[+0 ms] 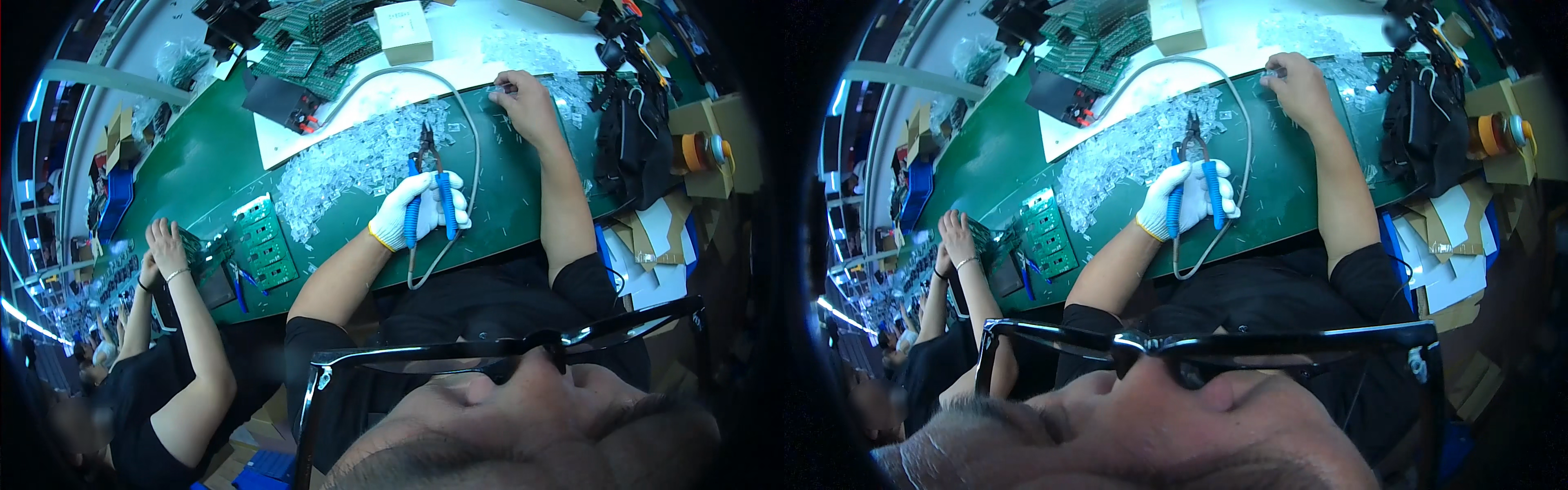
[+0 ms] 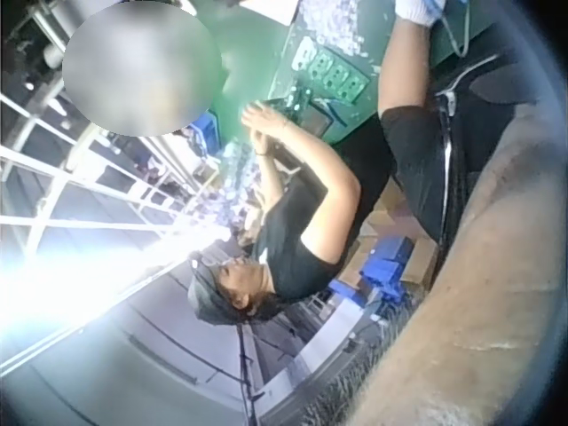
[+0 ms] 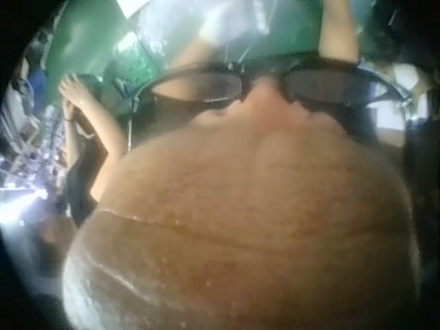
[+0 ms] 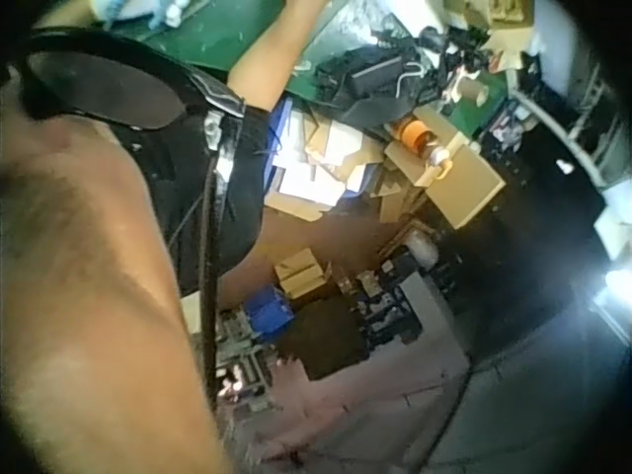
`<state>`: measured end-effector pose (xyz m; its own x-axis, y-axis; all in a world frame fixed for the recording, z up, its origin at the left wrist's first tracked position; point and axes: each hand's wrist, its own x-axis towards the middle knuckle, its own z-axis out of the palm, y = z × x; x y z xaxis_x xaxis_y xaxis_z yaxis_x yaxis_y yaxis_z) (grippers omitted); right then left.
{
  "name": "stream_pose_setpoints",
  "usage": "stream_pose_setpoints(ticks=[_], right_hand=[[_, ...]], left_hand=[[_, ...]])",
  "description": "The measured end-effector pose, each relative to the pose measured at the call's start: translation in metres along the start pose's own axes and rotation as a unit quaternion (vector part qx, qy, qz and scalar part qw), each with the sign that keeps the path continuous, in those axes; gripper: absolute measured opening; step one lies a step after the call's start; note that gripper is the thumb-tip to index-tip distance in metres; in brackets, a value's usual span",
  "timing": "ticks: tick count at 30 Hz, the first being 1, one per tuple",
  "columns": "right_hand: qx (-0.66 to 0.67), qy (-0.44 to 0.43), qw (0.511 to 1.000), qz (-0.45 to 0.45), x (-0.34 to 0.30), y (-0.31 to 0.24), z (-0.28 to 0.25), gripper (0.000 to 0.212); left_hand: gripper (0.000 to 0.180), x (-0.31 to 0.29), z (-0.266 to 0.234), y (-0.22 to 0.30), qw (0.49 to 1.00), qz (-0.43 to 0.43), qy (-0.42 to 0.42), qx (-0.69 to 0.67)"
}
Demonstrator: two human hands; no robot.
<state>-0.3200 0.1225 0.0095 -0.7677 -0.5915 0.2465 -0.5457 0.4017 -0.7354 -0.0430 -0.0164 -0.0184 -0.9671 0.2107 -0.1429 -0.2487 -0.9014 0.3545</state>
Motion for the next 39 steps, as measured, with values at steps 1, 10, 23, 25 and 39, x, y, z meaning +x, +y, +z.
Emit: stream_pose_setpoints(ticks=[1, 10, 23, 25, 39], right_hand=[[0.004, -0.005, 1.0, -0.003, -0.003, -0.004, 0.004, 0.029], [0.323, -0.258, 0.909, 0.059, -0.029, -0.038, 0.031, 0.022], [0.294, -0.252, 0.921, 0.034, -0.035, -0.05, 0.029, 0.013], [0.297, -0.254, 0.92, 0.037, -0.035, -0.048, 0.03, 0.013], [0.294, -0.261, 0.918, 0.055, -0.035, -0.046, 0.033, 0.011]], left_hand=[[0.067, 0.0, -0.001, 0.0, 1.0, -0.007, 0.01, 0.005], [0.066, 0.0, -0.001, -0.001, 0.999, -0.034, 0.018, 0.027], [0.06, -0.001, 0.001, -0.004, 0.994, -0.046, 0.057, 0.084], [0.06, -0.001, 0.001, -0.004, 0.993, -0.047, 0.061, 0.089], [0.041, -0.003, 0.026, -0.006, 0.968, -0.051, 0.15, 0.193]])
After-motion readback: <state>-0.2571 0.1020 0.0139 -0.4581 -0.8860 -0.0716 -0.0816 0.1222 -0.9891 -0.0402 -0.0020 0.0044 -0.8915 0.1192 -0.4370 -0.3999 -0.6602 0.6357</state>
